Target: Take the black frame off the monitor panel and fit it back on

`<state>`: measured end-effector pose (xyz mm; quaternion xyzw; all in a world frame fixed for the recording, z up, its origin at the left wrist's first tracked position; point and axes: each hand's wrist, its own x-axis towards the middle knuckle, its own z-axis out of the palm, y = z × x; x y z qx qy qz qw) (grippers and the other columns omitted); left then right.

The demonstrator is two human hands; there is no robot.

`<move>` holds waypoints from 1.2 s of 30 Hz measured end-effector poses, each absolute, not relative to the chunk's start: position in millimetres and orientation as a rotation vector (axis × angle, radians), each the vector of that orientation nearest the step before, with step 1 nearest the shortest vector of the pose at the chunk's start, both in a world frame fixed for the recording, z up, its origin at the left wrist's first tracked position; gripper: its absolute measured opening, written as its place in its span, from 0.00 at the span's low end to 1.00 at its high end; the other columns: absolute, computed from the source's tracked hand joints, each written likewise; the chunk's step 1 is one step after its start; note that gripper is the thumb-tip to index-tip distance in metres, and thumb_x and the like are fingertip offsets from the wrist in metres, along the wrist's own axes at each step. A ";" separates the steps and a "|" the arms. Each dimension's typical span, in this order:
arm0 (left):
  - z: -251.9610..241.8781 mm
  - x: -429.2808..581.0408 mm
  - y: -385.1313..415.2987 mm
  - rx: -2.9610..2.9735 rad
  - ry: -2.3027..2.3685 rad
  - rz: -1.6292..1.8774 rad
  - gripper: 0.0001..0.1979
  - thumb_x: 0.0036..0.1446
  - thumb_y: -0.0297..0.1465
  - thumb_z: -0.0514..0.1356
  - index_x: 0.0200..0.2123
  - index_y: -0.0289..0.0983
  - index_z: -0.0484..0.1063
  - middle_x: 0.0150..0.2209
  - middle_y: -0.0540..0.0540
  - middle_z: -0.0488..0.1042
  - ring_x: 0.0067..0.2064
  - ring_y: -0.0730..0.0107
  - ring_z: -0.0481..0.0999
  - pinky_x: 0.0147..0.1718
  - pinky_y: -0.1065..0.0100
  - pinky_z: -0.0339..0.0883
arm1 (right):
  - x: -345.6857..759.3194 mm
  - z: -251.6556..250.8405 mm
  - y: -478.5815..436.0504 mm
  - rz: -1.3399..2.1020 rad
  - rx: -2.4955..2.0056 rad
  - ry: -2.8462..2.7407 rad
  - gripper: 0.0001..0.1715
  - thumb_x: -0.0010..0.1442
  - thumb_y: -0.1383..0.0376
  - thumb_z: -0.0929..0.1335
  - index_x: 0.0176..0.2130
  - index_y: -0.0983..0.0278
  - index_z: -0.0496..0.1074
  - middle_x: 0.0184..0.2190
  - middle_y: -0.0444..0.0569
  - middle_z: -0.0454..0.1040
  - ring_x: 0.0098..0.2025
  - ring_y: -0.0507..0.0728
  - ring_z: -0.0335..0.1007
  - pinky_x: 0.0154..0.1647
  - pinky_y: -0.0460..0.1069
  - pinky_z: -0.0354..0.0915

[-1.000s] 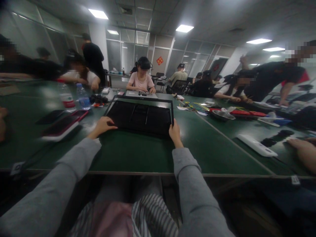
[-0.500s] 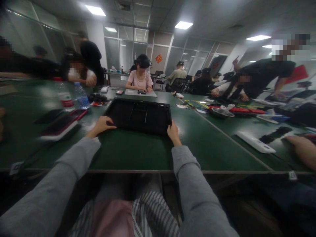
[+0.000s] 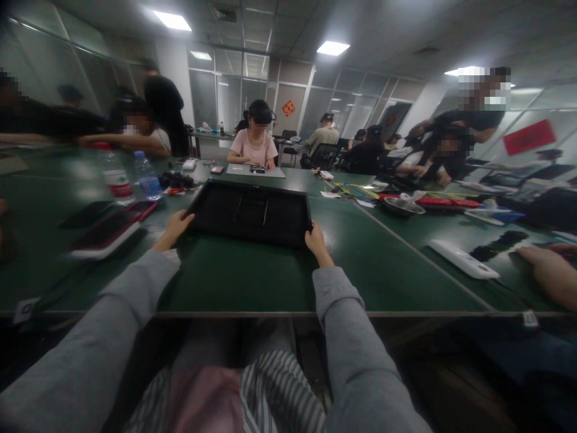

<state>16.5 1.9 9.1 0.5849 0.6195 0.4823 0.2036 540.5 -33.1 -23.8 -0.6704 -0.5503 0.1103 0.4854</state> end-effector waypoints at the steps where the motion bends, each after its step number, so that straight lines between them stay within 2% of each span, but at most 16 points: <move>1: 8.3 14.9 3.0 1.613 1.728 1.355 0.26 0.61 0.43 0.68 0.59 0.37 0.79 0.53 0.35 0.84 0.62 0.45 0.78 0.63 0.50 0.68 | 542.2 -24.6 -32.3 0.266 -1.648 -1.340 0.39 0.54 0.65 0.66 0.65 0.67 0.68 0.59 0.65 0.78 0.64 0.71 0.73 0.72 0.71 0.63; 5: 1.4 7.5 9.0 1.566 1.834 1.291 0.22 0.61 0.42 0.67 0.53 0.35 0.82 0.53 0.34 0.84 0.58 0.48 0.81 0.58 0.56 0.70 | 546.2 -24.3 -33.3 0.263 -1.650 -1.351 0.39 0.54 0.65 0.66 0.65 0.66 0.69 0.58 0.63 0.79 0.64 0.71 0.74 0.72 0.71 0.63; 10: -4.2 4.4 10.2 1.694 2.005 1.179 0.18 0.64 0.43 0.64 0.49 0.38 0.84 0.51 0.33 0.85 0.57 0.43 0.81 0.56 0.53 0.70 | 542.2 -17.2 -36.8 0.214 -1.615 -1.374 0.38 0.55 0.62 0.67 0.64 0.66 0.71 0.63 0.63 0.76 0.71 0.71 0.67 0.77 0.71 0.56; 17: -5.2 7.9 5.5 1.816 2.099 1.102 0.22 0.69 0.42 0.57 0.53 0.37 0.83 0.53 0.30 0.83 0.57 0.39 0.81 0.56 0.49 0.70 | 539.1 -8.8 -36.7 0.181 -1.618 -1.431 0.34 0.58 0.61 0.66 0.62 0.65 0.75 0.58 0.63 0.80 0.67 0.72 0.71 0.75 0.73 0.60; 21: -7.4 7.0 6.7 1.794 2.096 1.155 0.20 0.68 0.43 0.59 0.52 0.38 0.83 0.51 0.31 0.84 0.56 0.39 0.81 0.56 0.50 0.69 | 545.0 -12.7 -35.2 0.158 -1.575 -1.426 0.33 0.59 0.61 0.67 0.62 0.63 0.75 0.57 0.61 0.80 0.67 0.71 0.71 0.75 0.72 0.60; 29: -11.1 3.7 12.1 1.766 2.024 1.142 0.21 0.65 0.44 0.62 0.52 0.37 0.83 0.54 0.30 0.83 0.59 0.38 0.80 0.58 0.49 0.68 | 553.5 -23.5 -28.5 0.263 -1.645 -1.324 0.37 0.54 0.67 0.67 0.63 0.67 0.72 0.62 0.63 0.76 0.69 0.69 0.69 0.76 0.68 0.58; 32: -11.6 3.1 16.2 1.758 1.956 1.142 0.23 0.67 0.47 0.59 0.49 0.37 0.84 0.53 0.32 0.84 0.57 0.42 0.81 0.56 0.53 0.69 | 557.4 -25.3 -27.0 0.378 -1.603 -1.257 0.37 0.53 0.67 0.70 0.62 0.66 0.72 0.61 0.62 0.77 0.66 0.67 0.72 0.73 0.67 0.64; 36: -9.2 0.3 20.5 1.669 1.878 1.204 0.23 0.69 0.47 0.58 0.48 0.35 0.83 0.53 0.33 0.84 0.56 0.49 0.81 0.55 0.59 0.69 | 566.4 -25.1 -28.1 0.637 -1.492 -1.141 0.33 0.54 0.63 0.73 0.59 0.59 0.75 0.51 0.55 0.83 0.54 0.66 0.80 0.63 0.67 0.74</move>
